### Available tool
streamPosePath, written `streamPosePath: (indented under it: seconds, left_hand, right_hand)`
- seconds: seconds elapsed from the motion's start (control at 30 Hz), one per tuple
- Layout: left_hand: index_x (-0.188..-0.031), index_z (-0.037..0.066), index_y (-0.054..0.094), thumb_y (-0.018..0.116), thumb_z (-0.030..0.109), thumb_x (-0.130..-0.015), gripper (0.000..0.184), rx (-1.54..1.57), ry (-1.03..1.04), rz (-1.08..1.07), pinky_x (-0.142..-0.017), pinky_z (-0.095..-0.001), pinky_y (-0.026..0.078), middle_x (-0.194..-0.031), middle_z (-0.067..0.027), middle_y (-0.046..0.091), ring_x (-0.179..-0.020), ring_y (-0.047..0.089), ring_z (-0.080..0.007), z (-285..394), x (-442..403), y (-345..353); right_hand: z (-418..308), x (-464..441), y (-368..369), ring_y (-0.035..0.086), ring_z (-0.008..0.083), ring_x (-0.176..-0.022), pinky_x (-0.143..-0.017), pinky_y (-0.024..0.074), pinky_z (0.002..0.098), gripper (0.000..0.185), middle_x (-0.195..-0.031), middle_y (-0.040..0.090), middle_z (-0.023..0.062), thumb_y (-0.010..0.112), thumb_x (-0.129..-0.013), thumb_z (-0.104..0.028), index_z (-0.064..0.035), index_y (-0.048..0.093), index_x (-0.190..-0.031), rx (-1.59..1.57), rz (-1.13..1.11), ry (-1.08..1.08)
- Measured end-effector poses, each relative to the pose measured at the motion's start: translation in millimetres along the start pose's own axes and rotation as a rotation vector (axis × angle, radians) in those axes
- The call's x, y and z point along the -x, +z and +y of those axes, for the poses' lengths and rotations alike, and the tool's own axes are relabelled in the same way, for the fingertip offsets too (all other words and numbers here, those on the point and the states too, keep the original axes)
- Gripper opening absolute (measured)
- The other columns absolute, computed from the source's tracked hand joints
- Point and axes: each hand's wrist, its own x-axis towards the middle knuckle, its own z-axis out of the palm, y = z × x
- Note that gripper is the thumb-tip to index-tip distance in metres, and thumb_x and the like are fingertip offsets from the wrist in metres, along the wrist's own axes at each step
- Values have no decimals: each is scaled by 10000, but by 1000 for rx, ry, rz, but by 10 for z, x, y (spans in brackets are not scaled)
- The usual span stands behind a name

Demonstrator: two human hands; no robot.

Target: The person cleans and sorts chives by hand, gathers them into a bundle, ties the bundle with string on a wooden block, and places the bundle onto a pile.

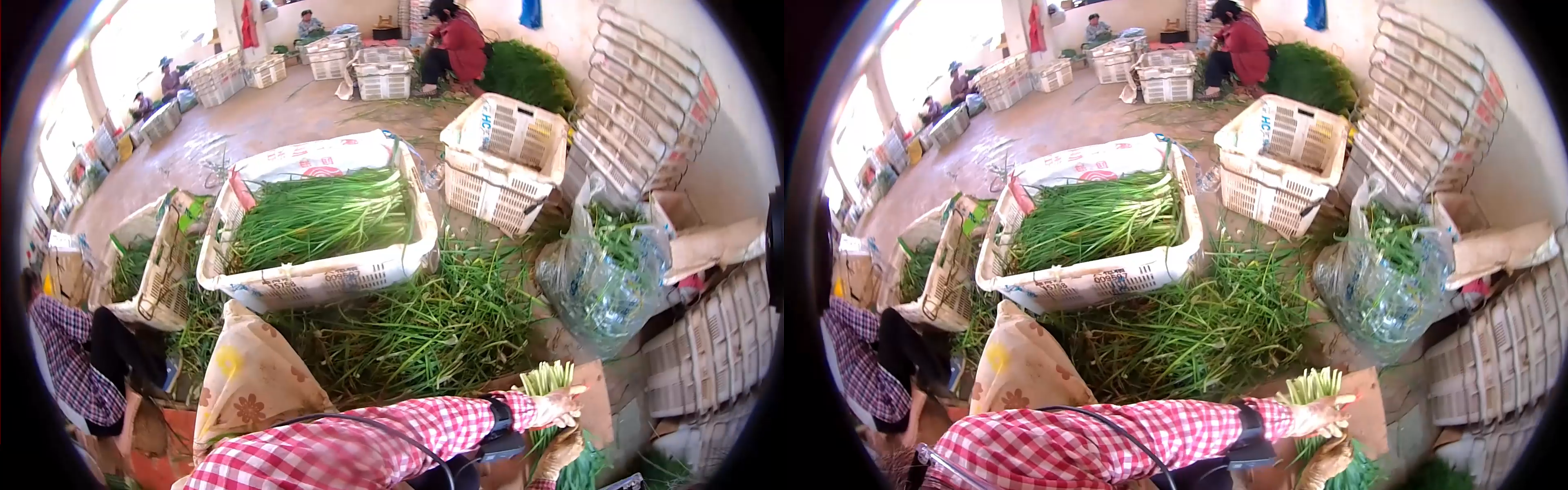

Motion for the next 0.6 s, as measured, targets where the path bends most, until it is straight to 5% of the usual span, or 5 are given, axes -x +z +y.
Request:
streamPosePath:
  seconds: [0.1, 0.2, 0.4, 0.53, 0.6]
  left_hand:
    - [-1441, 183, 218, 598, 233, -881, 678, -564, 139, 395, -799, -391, 508, -1298, -220, 459, -975, 560, -331, 610, 641, 378]
    - [-1206, 73, 514, 605, 270, -882, 390, -657, 206, 358, -721, -342, 519, -1053, -135, 623, -947, 605, -239, 1225, 1290, -277]
    - [-1185, 0, 519, 488, 233, -921, 353, -1021, 194, 718, -879, -354, 486, -1208, -194, 547, -1096, 550, -253, 2817, 3603, -390]
    - [-1233, -6, 459, 622, 446, -794, 651, -1833, -248, 1191, -868, -315, 461, -1158, -193, 571, -1086, 543, -299, 3517, 4181, -1120]
    - [-1309, -12, 397, 667, 595, -680, 914, -1979, -306, 1350, -922, -396, 423, -1210, -190, 539, -1120, 528, -310, 3693, 4227, -1583]
  right_hand:
    - [-72, -11, -54, 619, 358, -718, -635, 486, 427, 387, -822, 655, 204, 342, -970, -230, 6, 648, -999, -5, 37, -14]
    - [-156, 9, -108, 617, 354, -704, -614, 488, 417, 398, -815, 654, 204, 341, -976, -251, -2, 651, -989, 115, 18, 39]
    - [17, -12, 16, 614, 332, -712, -687, 484, 429, 403, -799, 657, 174, 332, -978, -289, -35, 642, -1019, 360, 16, 41]
    - [-130, 14, 172, 615, 339, -663, -639, 487, 440, 444, -752, 658, 167, 345, -968, -327, -34, 660, -858, 578, 215, 32]
    - [-305, -53, -90, 634, 325, -648, -648, 509, 433, 472, -727, 671, 141, 350, -944, -352, -66, 684, -773, 613, -110, 247]
